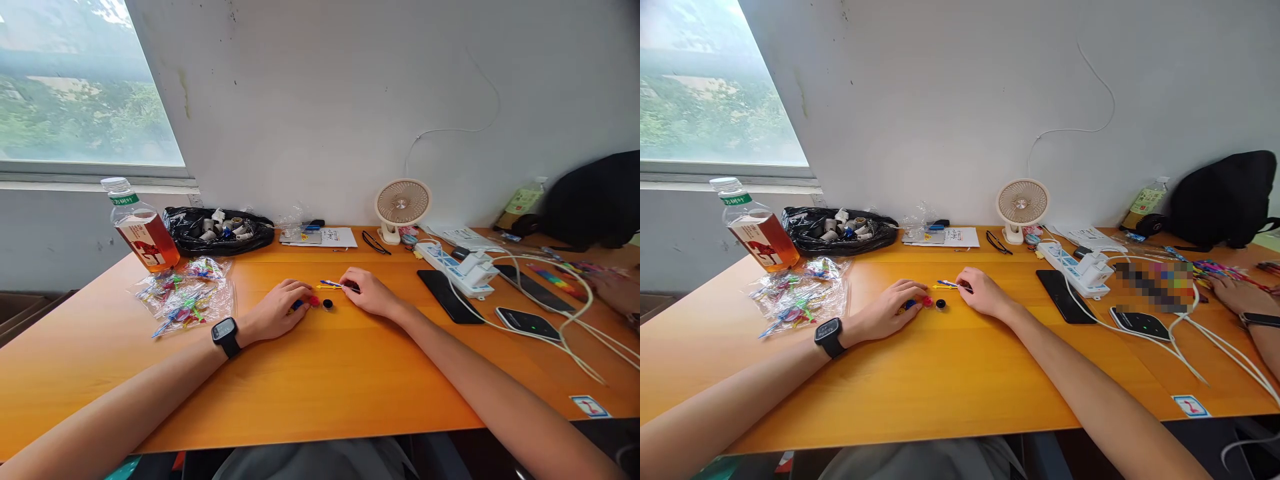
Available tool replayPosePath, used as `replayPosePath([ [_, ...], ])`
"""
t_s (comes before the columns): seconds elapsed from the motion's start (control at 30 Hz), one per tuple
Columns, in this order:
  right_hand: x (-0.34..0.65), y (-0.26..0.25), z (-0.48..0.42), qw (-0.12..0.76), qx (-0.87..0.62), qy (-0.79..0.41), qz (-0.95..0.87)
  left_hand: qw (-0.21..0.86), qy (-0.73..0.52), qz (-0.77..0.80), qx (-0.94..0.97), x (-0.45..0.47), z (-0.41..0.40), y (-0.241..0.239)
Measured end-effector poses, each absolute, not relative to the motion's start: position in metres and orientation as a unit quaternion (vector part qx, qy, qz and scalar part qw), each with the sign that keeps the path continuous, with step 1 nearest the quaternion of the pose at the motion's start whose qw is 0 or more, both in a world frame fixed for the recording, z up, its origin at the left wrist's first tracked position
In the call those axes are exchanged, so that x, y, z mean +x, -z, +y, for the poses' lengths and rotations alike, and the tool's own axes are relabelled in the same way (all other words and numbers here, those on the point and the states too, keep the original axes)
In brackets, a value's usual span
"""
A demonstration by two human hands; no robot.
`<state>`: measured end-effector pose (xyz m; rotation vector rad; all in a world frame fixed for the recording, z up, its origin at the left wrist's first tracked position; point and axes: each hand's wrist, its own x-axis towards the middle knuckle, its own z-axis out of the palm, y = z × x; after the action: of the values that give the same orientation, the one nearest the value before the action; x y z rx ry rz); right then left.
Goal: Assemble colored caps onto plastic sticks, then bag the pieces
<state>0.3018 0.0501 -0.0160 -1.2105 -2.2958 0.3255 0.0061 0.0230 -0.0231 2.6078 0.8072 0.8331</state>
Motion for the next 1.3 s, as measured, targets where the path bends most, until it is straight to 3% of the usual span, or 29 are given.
replayPosePath([
  [0.4,0.299,0.016,0.053,0.299,-0.487,-0.227,-0.788,0.153,-0.273,0.256,0.915,0.008,0.02,0.017],
  [0.67,0.305,0.014,0.052,0.266,-0.515,-0.074,-0.812,0.166,-0.278,0.247,0.913,0.009,0.02,0.019],
  [0.9,0.3,-0.015,0.03,0.147,-0.51,0.001,-0.847,0.175,-0.271,0.247,0.914,0.01,0.021,0.019],
  [1.07,0.304,-0.021,0.028,0.061,-0.53,-0.017,-0.846,0.19,-0.264,0.24,0.915,0.01,0.021,0.018],
  [1.3,0.305,-0.02,0.029,0.061,-0.536,-0.048,-0.84,0.19,-0.265,0.247,0.913,0.009,0.021,0.018],
])
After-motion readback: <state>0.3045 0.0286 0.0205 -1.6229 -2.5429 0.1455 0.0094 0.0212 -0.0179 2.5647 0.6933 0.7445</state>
